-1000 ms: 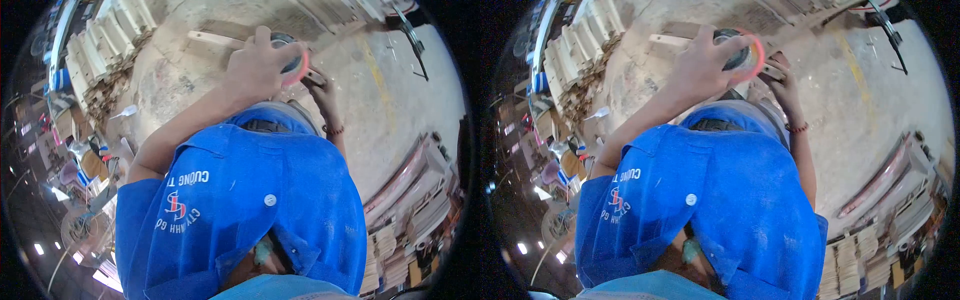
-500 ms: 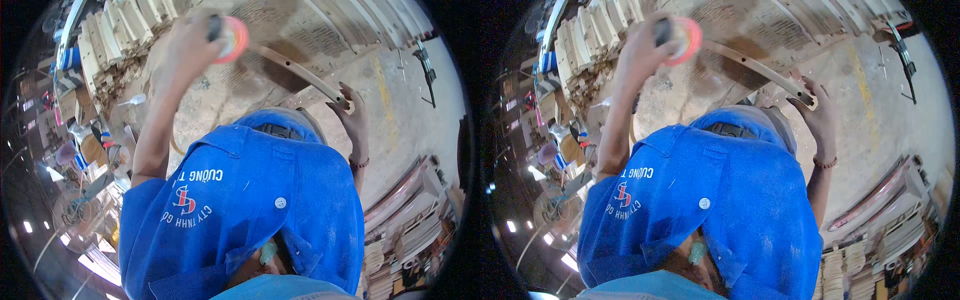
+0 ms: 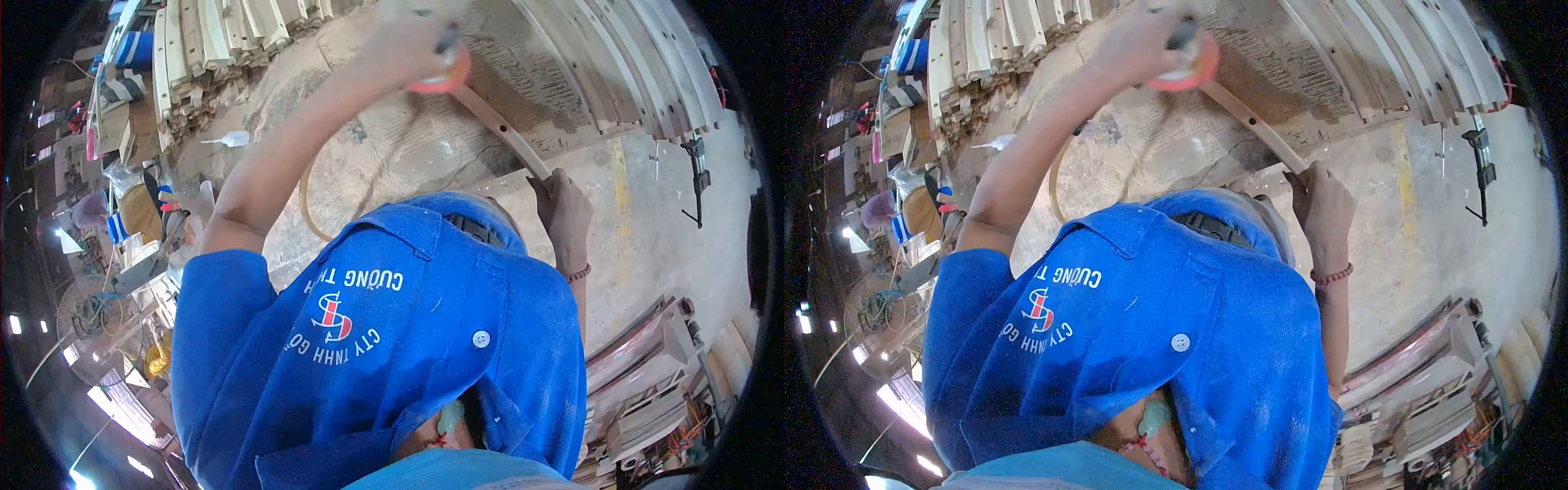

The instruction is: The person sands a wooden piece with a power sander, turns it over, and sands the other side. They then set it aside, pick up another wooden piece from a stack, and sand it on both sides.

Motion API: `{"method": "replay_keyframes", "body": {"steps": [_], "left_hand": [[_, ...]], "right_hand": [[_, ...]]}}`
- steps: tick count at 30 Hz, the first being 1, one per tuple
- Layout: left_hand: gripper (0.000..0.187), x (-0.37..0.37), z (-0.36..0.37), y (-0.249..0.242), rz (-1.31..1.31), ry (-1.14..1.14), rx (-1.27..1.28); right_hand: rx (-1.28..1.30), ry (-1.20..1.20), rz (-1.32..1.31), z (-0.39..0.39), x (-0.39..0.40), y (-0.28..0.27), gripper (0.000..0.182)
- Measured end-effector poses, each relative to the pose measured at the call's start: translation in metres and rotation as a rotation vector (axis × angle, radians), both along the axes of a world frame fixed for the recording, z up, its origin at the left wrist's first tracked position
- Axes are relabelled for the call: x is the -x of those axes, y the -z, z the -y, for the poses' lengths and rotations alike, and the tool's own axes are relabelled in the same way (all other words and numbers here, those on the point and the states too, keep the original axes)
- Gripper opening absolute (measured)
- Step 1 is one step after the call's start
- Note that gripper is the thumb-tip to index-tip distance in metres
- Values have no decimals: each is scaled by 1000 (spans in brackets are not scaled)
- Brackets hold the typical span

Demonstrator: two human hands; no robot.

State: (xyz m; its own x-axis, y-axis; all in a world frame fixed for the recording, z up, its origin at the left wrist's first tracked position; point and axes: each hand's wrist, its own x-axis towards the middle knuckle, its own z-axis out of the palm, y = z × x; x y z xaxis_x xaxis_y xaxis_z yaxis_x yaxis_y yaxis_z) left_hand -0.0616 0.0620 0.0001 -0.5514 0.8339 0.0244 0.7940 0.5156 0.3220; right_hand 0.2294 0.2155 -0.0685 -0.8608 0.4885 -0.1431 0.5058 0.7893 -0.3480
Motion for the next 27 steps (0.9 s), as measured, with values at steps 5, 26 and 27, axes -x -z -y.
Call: {"method": "replay_keyframes", "body": {"steps": [5, 26, 27], "left_hand": [[46, -45, 11, -12, 60, -196, 1], [42, 6, 73, -35, -162, -506, -153], [44, 4, 78, -34, -178, -445, -163]], "right_hand": [[57, -87, 49, 6, 5, -3, 34], [20, -160, 153, 9, -6, -1, 17], [22, -166, 162, 11, -5, -2, 17]]}}
